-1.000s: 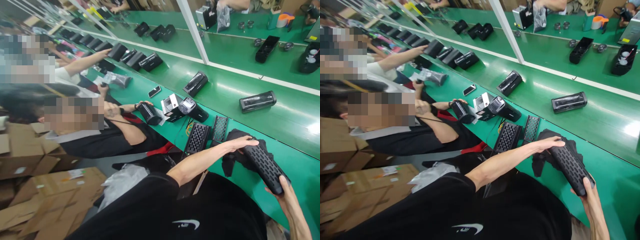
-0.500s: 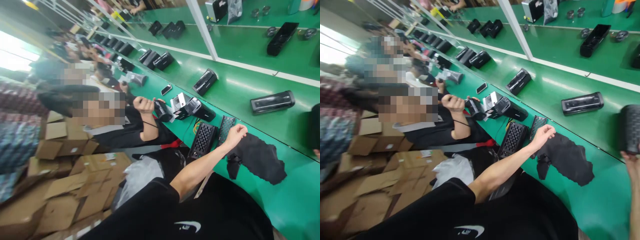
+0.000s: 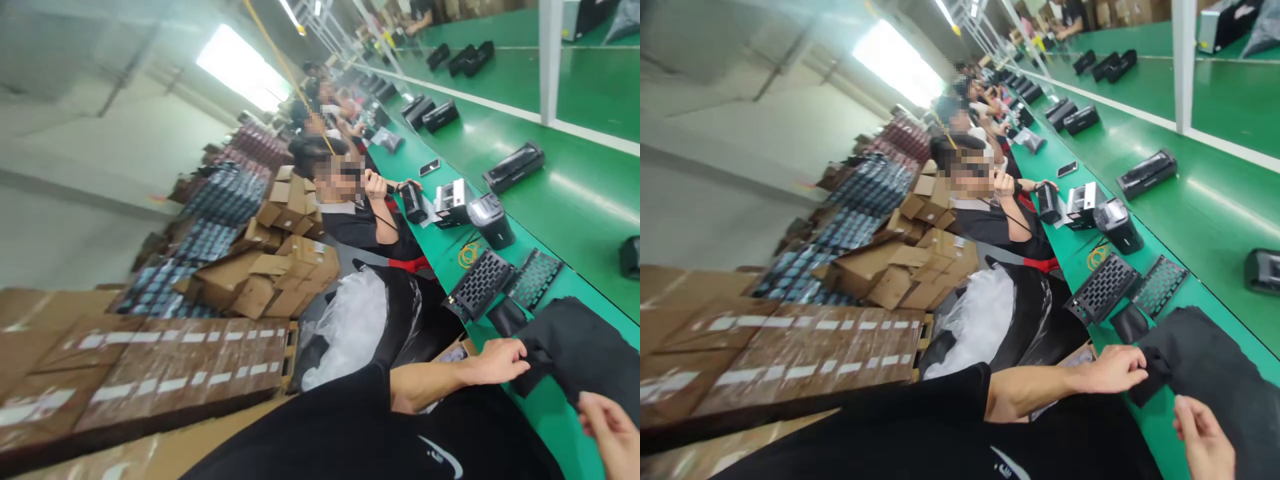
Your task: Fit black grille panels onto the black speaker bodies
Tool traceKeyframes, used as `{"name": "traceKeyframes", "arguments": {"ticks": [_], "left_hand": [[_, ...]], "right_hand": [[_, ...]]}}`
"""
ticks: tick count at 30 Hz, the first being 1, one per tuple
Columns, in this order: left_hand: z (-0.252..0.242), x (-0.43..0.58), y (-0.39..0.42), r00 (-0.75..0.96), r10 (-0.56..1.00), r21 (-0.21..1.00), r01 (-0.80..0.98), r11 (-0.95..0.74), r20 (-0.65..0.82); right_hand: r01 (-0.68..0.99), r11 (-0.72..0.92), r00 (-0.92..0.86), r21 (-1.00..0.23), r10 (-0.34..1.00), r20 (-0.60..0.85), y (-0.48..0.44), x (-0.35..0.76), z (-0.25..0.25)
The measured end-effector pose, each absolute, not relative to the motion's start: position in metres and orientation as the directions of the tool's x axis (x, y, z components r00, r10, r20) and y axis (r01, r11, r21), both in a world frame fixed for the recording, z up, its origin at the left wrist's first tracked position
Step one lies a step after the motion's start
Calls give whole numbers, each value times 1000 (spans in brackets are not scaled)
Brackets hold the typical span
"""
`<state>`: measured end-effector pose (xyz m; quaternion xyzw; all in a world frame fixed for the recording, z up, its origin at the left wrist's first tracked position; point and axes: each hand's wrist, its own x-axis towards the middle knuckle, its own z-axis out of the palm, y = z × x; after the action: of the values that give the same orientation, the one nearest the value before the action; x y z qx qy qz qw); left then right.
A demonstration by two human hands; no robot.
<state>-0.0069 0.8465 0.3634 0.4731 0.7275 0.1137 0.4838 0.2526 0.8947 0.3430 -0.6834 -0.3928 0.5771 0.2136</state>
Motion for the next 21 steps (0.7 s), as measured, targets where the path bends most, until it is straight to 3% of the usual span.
{"name": "traceKeyframes", "arguments": {"ticks": [3,6,9,11,17,21], "left_hand": [[386,-19,847,-73,905,684,630,367,-419],[415,-56,852,-317,933,696,632,342,-171],[435,-102,867,-570,820,683,579,445,-52],[441,-119,876,-613,789,710,541,452,-34],[433,-84,867,-384,920,840,470,270,-81],[399,-40,861,-93,962,805,530,266,-257]], "right_hand": [[312,-582,-83,-751,771,-632,891,187,348],[497,-379,-222,-781,814,-536,922,144,355],[697,-197,-182,-690,882,-435,970,111,353],[749,-182,-106,-637,916,-388,999,91,347],[817,-142,-81,-559,932,-354,1037,95,342],[844,-193,49,-500,957,-287,1017,198,370]]}}
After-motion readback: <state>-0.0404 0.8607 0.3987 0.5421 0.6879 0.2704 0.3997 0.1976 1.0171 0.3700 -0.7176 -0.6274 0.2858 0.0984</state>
